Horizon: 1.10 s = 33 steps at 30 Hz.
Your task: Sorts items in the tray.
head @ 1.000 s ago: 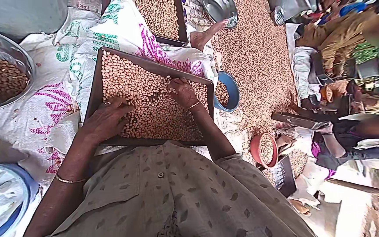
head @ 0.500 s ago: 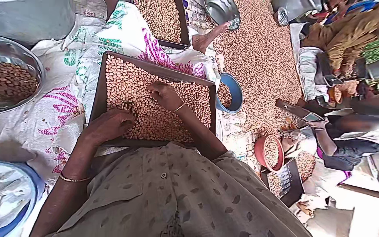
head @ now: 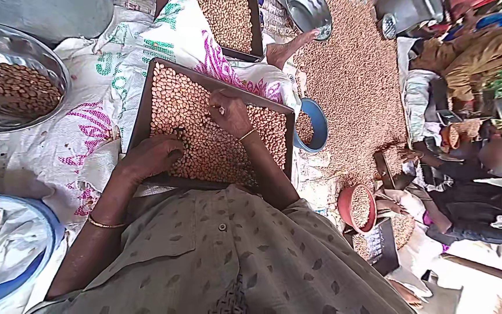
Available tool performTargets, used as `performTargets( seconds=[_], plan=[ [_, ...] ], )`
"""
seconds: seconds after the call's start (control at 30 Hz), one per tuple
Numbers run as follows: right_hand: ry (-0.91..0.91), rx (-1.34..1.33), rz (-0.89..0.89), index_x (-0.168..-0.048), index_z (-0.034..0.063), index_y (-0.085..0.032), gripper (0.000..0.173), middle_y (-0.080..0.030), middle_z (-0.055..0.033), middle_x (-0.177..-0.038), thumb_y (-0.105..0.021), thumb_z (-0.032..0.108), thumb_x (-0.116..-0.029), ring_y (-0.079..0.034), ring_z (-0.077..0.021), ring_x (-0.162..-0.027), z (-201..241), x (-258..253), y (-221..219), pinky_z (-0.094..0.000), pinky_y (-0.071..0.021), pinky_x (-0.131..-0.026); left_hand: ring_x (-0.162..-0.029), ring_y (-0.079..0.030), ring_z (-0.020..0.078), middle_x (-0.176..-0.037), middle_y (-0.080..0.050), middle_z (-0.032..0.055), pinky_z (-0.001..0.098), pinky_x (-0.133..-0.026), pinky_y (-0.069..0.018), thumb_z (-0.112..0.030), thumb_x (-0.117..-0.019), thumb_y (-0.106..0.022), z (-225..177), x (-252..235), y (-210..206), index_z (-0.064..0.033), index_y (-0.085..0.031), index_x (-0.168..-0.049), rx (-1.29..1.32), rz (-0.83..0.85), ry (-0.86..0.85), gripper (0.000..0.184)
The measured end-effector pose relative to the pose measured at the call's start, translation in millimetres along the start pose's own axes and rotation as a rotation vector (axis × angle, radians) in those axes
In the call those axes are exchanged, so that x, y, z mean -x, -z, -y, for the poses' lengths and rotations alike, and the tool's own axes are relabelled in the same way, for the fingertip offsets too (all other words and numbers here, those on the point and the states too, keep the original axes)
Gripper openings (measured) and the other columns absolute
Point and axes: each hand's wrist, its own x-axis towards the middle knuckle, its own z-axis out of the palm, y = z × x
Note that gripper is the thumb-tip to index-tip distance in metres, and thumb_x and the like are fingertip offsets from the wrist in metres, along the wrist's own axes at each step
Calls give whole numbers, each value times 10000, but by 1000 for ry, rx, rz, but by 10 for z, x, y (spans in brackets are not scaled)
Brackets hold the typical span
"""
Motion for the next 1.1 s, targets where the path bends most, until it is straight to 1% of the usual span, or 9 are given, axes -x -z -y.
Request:
performTargets(
  seconds=[0.1,0.23,0.4,0.57,0.67,0.73,0.83,0.97,1.1],
  plan=[
    [-232,-450,-334,-1430,-65,-486,434,-651,-175,-1292,-521,167,-1065,-730,-198,-883,-21,-189,254,-352,-635,-734,-909,-688,305,-906,-694,95,574,-801,-545,-92,-958,-628,14,3,-12,-89,-730,-893,9,35,17,121],
    [-169,-521,-44,-1169,-100,-659,227,-726,-173,-977,-573,34,-1008,-715,-191,-758,169,12,60,-344,-617,-690,-891,-690,309,-883,-701,100,574,-808,-540,-58,-947,-615,7,-4,4,-70,-733,-878,33,-29,-18,137],
    [121,5,232,-1086,-13,-746,178,-695,-225,-1134,-642,71,-967,-675,-371,-1111,408,324,-491,-466,-565,-948,-914,-648,327,-984,-663,229,455,-861,-521,-69,-1016,-449,-180,33,119,57,-708,-1078,49,-605,9,294],
    [209,115,261,-1003,-23,-730,147,-703,-194,-1053,-619,68,-973,-687,-365,-1058,464,328,-454,-457,-589,-850,-1005,-615,147,-1179,-613,187,261,-847,-515,-90,-1052,-437,-62,130,125,60,-613,-1210,248,-1045,207,280],
    [218,12,272,-1006,-10,-749,138,-737,-170,-1035,-646,67,-957,-729,-318,-967,451,254,-313,-466,-600,-811,-1089,-598,89,-1237,-604,104,266,-909,-510,-85,-1028,-473,0,148,138,19,-581,-1239,467,-1071,341,259],
    [94,-214,-26,-1036,-84,-724,168,-741,-188,-982,-638,39,-959,-730,-253,-821,334,98,-195,-402,-608,-738,-1108,-596,92,-1238,-612,96,280,-932,-506,-79,-1022,-486,-10,136,155,11,-590,-1223,529,-1023,375,244],
    [-204,-645,-325,-1362,-113,-484,381,-676,-176,-1108,-533,104,-1052,-726,-191,-789,266,-234,43,-349,-648,-692,-1081,-595,80,-1205,-609,88,261,-930,-504,-88,-1035,-493,-28,121,160,-12,-616,-1177,537,-972,408,202],
    [-19,-502,-55,-1079,-100,-691,170,-713,-173,-929,-593,-14,-969,-690,-179,-736,483,-162,-234,-326,-602,-683,-1092,-583,81,-1178,-602,93,245,-949,-489,-73,-1034,-507,-20,105,168,-11,-657,-1127,538,-969,391,187],
    [189,15,171,-1106,-18,-738,187,-687,-229,-1137,-629,24,-958,-701,-362,-1039,649,53,-731,-451,-604,-845,-1103,-572,84,-1165,-609,98,248,-964,-466,-52,-1022,-499,-18,122,168,1,-669,-1105,525,-959,412,196]
  ],
)
